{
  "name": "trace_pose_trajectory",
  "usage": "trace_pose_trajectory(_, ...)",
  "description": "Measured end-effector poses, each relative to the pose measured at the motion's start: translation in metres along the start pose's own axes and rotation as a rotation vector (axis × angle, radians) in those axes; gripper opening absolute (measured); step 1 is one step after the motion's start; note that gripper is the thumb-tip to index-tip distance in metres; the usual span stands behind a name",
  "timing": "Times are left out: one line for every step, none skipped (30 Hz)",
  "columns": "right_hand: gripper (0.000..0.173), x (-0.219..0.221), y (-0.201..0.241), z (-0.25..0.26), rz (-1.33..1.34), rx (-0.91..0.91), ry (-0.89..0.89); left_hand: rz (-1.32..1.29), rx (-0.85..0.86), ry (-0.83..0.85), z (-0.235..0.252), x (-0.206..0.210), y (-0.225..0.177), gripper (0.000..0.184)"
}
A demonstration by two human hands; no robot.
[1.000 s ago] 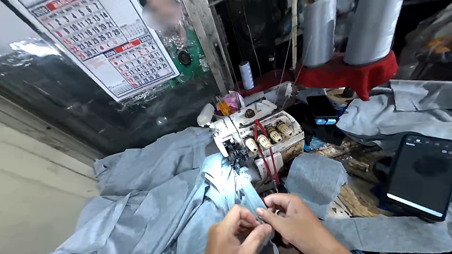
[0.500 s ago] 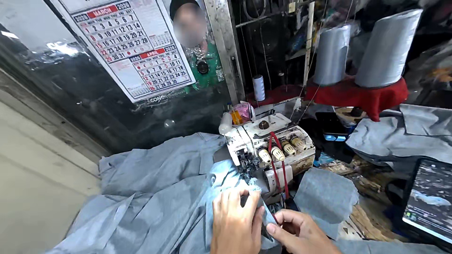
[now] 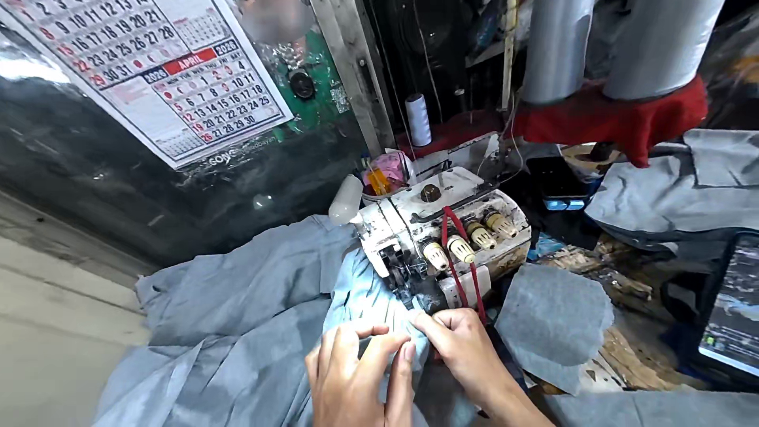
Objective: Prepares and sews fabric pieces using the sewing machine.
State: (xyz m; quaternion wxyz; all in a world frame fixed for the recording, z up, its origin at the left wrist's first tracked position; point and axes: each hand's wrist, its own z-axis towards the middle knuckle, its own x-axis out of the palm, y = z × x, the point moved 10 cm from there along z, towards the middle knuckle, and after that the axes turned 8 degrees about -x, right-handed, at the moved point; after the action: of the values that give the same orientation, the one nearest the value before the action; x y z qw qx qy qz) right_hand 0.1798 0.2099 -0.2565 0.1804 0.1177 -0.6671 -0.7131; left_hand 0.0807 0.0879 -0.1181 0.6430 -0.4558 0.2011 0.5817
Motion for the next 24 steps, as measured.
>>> trace_pose_trajectory(0.061, 0.0, -0.002, 0.001, -0.007, 0.023, 0.001, -0.017, -0.003, 0.007, -0.001, -0.003, 0.004, 0.02)
trace_pose_trajectory(0.062, 0.0, -0.004, 0.003, -0.017, 0.036, 0.01, -0.036, -0.006, 0.009, -0.001, -0.008, 0.009, 0.021)
trace_pose_trajectory(0.063, 0.0, -0.005, 0.004, -0.047, 0.048, 0.033, -0.062, -0.011, 0.009, -0.001, -0.016, 0.015, 0.021)
trace_pose_trajectory(0.064, -0.002, -0.003, 0.004, -0.12, 0.048, 0.064, -0.091, -0.016, 0.003, -0.001, -0.027, 0.023, 0.021)
trace_pose_trajectory(0.063, -0.008, 0.005, 0.002, -0.253, 0.009, 0.077, -0.129, -0.023, -0.007, -0.003, -0.04, 0.03, 0.021)
trace_pose_trajectory(0.06, -0.015, 0.024, -0.004, -0.437, -0.078, 0.045, -0.171, -0.031, -0.023, -0.006, -0.054, 0.037, 0.021)
trace_pose_trajectory(0.052, -0.022, 0.051, -0.015, -0.605, -0.209, -0.037, -0.216, -0.036, -0.049, -0.01, -0.067, 0.044, 0.02)
trace_pose_trajectory(0.044, -0.025, 0.081, -0.027, -0.702, -0.37, -0.141, -0.256, -0.044, -0.079, -0.013, -0.076, 0.049, 0.02)
trace_pose_trajectory(0.035, -0.02, 0.107, -0.039, -0.723, -0.522, -0.205, -0.281, -0.055, -0.101, -0.015, -0.078, 0.052, 0.021)
trace_pose_trajectory(0.031, -0.005, 0.126, -0.047, -0.708, -0.624, -0.192, -0.281, -0.065, -0.099, -0.014, -0.071, 0.055, 0.023)
trace_pose_trajectory(0.032, 0.017, 0.136, -0.047, -0.726, -0.66, -0.109, -0.26, -0.07, -0.079, -0.011, -0.06, 0.058, 0.024)
trace_pose_trajectory(0.038, 0.042, 0.139, -0.042, -0.795, -0.659, 0.005, -0.222, -0.063, -0.069, -0.006, -0.049, 0.061, 0.025)
trace_pose_trajectory(0.043, 0.064, 0.137, -0.034, -0.889, -0.648, 0.111, -0.173, -0.053, -0.065, 0.0, -0.044, 0.063, 0.024)
trace_pose_trajectory(0.039, 0.078, 0.134, -0.027, -0.955, -0.639, 0.178, -0.13, -0.045, -0.066, 0.006, -0.047, 0.062, 0.024)
trace_pose_trajectory(0.033, 0.082, 0.133, -0.023, -0.979, -0.618, 0.219, -0.09, -0.036, -0.072, 0.013, -0.055, 0.057, 0.025)
trace_pose_trajectory(0.029, 0.079, 0.136, -0.024, -0.962, -0.596, 0.235, -0.051, -0.022, -0.076, 0.023, -0.062, 0.054, 0.025)
trace_pose_trajectory(0.027, 0.073, 0.14, -0.026, -0.925, -0.589, 0.236, -0.004, 0.019, -0.08, 0.035, -0.061, 0.053, 0.027)
trace_pose_trajectory(0.027, 0.068, 0.143, -0.027, -0.878, -0.589, 0.241, 0.05, 0.095, -0.053, 0.049, -0.051, 0.056, 0.029)
trace_pose_trajectory(0.028, 0.068, 0.142, -0.027, -0.808, -0.592, 0.257, 0.111, 0.176, 0.038, 0.062, -0.032, 0.059, 0.029)
trace_pose_trajectory(0.028, 0.07, 0.142, -0.028, -0.712, -0.589, 0.279, 0.179, 0.25, 0.159, 0.075, -0.011, 0.062, 0.028)
trace_pose_trajectory(0.03, 0.07, 0.145, -0.03, -0.592, -0.574, 0.309, 0.245, 0.32, 0.263, 0.087, 0.007, 0.065, 0.026)
trace_pose_trajectory(0.033, 0.068, 0.154, -0.036, -0.452, -0.558, 0.343, 0.306, 0.394, 0.333, 0.099, 0.015, 0.067, 0.023)
trace_pose_trajectory(0.038, 0.065, 0.165, -0.044, -0.317, -0.55, 0.38, 0.37, 0.458, 0.382, 0.11, 0.013, 0.066, 0.019)
trace_pose_trajectory(0.04, 0.06, 0.175, -0.055, -0.215, -0.549, 0.416, 0.424, 0.544, 0.383, 0.12, 0.001, 0.063, 0.016)
